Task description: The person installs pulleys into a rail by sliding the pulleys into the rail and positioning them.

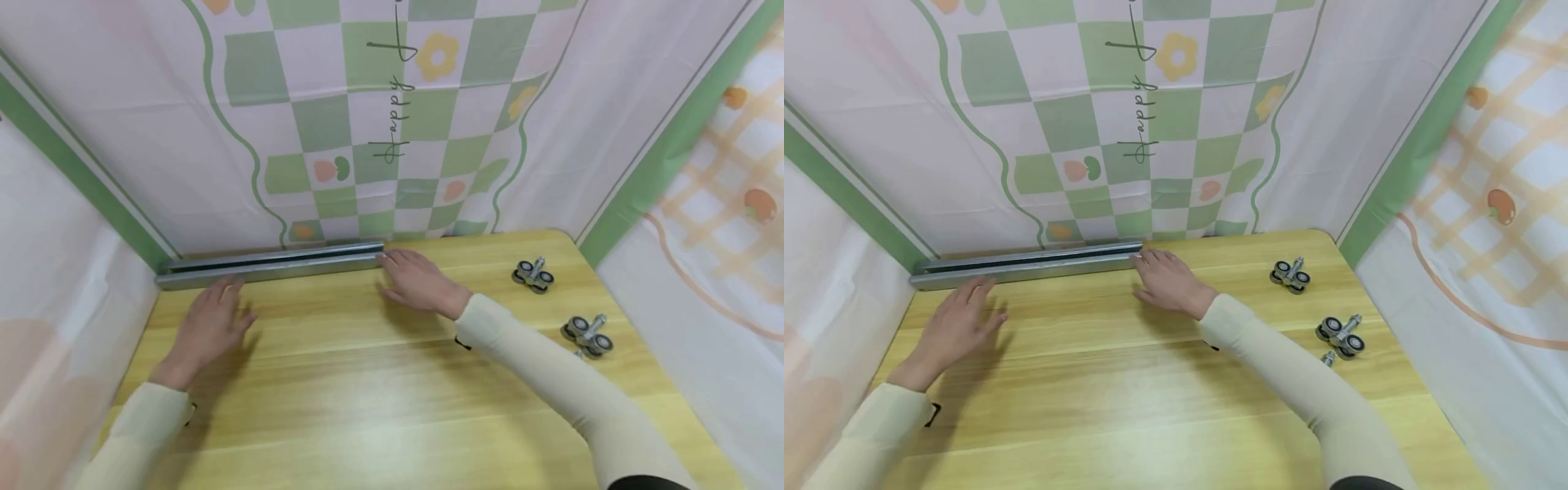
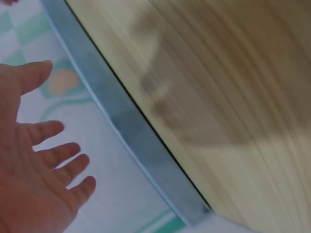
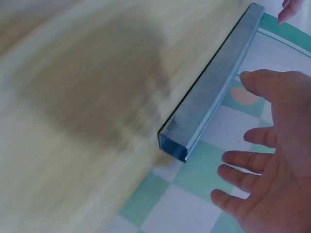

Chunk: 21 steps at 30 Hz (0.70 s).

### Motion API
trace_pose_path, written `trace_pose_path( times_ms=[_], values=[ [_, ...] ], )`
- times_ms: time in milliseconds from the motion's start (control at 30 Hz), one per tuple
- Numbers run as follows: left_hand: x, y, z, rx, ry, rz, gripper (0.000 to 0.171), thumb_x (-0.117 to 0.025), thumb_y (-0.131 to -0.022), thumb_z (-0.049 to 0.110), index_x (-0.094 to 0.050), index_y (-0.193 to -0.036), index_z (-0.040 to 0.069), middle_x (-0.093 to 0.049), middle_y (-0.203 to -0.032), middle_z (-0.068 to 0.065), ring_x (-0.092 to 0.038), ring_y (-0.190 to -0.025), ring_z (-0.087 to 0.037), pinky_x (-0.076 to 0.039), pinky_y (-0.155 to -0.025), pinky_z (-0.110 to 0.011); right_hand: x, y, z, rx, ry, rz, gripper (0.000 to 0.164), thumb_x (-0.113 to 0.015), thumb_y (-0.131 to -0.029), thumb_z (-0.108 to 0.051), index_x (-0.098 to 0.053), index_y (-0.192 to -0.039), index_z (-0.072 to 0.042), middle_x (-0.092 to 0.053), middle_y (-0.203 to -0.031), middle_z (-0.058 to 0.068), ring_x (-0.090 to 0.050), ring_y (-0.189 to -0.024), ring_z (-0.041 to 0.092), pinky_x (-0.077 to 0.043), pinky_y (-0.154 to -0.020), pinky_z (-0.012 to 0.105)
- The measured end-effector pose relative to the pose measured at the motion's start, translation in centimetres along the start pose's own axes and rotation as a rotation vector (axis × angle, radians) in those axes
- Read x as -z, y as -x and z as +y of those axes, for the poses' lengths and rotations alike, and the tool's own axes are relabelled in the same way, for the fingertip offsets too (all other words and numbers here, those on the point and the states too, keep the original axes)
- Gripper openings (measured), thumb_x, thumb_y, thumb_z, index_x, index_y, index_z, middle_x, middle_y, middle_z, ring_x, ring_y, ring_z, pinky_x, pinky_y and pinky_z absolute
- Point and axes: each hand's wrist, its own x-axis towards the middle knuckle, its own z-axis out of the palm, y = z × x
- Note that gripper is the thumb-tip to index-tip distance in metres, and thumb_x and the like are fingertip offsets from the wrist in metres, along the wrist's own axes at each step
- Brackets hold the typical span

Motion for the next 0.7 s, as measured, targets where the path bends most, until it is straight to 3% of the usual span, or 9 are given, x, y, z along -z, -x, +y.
trace_pose_path(
  times_ms=[200, 467, 700],
  values=[
    [0.8, -1.1, -3.8, 0.055, 0.023, -0.062, 0.076, -0.071, -0.102, 0.026, -0.035, -0.154, -0.015, -0.033, -0.155, -0.045, -0.035, -0.139, -0.064, -0.032, -0.114, -0.075, -0.1, -3.9, -0.1, 0.018, 0.007, -0.088, 0.068, -0.061, -0.108, -0.039, -0.041, -0.159, 0.002, -0.050, -0.156, 0.023, -0.047, -0.146, 0.038, -0.038, -0.123, 0.049],
    [0.9, -2.1, -8.2, 0.045, 0.011, -0.072, 0.081, -0.071, -0.102, 0.025, -0.029, -0.153, -0.021, -0.031, -0.152, -0.049, -0.036, -0.134, -0.068, -0.034, -0.110, -0.077, 0.1, -7.9, 0.2, -0.005, -0.017, -0.180, 0.070, -0.064, -0.107, -0.038, -0.039, -0.160, 0.000, -0.046, -0.160, 0.021, -0.045, -0.148, 0.038, -0.037, -0.124, 0.050],
    [0.9, -2.8, -10.8, 0.073, 0.037, -0.134, 0.081, -0.068, -0.103, 0.025, -0.024, -0.154, -0.021, -0.025, -0.153, -0.051, -0.029, -0.136, -0.071, -0.027, -0.113, -0.078, -0.2, -10.3, 0.2, -0.046, -0.062, -0.221, 0.071, -0.064, -0.107, -0.036, -0.035, -0.163, -0.003, -0.041, -0.164, 0.020, -0.039, -0.152, 0.036, -0.031, -0.127, 0.047]
  ],
)
